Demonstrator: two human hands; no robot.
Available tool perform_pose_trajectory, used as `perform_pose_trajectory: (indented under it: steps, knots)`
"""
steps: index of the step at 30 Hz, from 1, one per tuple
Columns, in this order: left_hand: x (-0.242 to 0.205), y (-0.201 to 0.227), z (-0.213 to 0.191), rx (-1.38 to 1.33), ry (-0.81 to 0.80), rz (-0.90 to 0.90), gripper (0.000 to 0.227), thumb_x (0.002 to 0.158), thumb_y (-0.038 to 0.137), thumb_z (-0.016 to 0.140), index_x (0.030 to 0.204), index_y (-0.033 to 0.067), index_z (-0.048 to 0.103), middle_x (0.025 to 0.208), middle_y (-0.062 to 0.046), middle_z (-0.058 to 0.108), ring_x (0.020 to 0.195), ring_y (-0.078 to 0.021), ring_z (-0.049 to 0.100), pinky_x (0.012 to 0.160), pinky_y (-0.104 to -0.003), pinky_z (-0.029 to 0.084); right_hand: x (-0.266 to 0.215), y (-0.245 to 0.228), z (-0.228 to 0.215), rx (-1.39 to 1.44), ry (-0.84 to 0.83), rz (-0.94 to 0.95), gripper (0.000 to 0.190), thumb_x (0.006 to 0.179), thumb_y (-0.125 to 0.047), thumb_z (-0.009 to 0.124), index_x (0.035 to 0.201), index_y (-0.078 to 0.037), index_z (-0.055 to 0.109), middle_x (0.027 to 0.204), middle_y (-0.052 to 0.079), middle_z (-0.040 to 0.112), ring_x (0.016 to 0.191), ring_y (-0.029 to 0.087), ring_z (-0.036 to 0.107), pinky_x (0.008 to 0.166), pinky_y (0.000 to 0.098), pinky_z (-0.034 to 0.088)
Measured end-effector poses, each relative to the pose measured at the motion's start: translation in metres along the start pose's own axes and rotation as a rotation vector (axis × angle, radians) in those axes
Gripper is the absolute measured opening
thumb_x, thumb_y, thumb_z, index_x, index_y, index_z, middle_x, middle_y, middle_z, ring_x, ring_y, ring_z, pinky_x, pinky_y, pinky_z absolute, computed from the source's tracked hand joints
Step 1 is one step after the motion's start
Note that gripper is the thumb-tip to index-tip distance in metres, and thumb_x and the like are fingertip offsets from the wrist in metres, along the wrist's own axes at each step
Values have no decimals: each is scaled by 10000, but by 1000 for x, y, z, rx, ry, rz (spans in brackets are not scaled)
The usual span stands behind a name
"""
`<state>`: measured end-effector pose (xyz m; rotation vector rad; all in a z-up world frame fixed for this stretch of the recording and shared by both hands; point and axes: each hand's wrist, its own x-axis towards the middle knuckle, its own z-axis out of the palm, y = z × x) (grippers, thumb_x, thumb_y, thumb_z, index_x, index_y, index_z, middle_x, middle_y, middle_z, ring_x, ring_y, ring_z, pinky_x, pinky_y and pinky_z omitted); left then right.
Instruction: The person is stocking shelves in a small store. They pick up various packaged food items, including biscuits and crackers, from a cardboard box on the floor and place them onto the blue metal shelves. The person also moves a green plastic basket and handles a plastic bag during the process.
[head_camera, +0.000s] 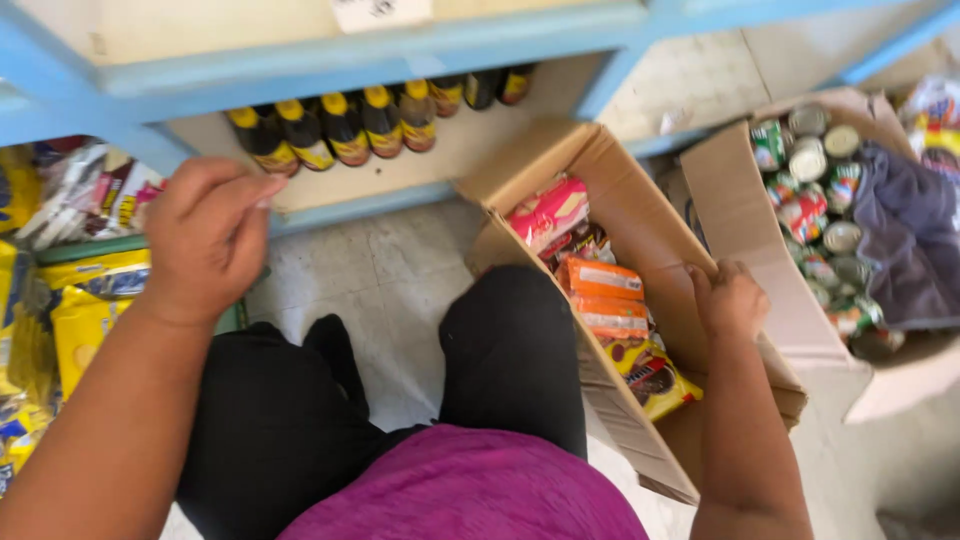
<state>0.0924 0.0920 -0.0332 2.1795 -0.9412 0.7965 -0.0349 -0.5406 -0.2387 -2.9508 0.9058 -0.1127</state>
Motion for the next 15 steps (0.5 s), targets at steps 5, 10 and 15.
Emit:
perform_pose_trajectory:
  steps: [5, 10, 15]
  knots:
    - [-4, 14, -3, 108, -165, -40, 242, 963, -81, 682, 1143, 74, 728, 974, -117, 676, 762, -259, 657, 659, -345, 520, -57, -3, -22, 106, 185, -62, 415, 979, -476, 749, 935, -66, 706, 1017, 110, 708, 862, 398, 679, 766, 510, 524]
    - [4, 21, 19, 130, -322, -31, 228, 954, -43, 687, 1134, 89, 735, 950, -101, 677, 764, -268, 655, 668, -354, 523, -89, -2, -39, 112, 179, -47, 395, 985, -404, 765, 835, -63, 636, 916, 118, 669, 770, 399, 650, 685, 507, 511]
    - [-1, 21, 39, 148, -504, -57, 209, 935, 18, 700, 1110, 121, 750, 909, -74, 668, 747, -266, 640, 676, -362, 524, -105, 34, -34, 149, 198, -142, 381, 1013, -359, 765, 830, -71, 598, 910, 117, 647, 781, 396, 634, 679, 484, 511]
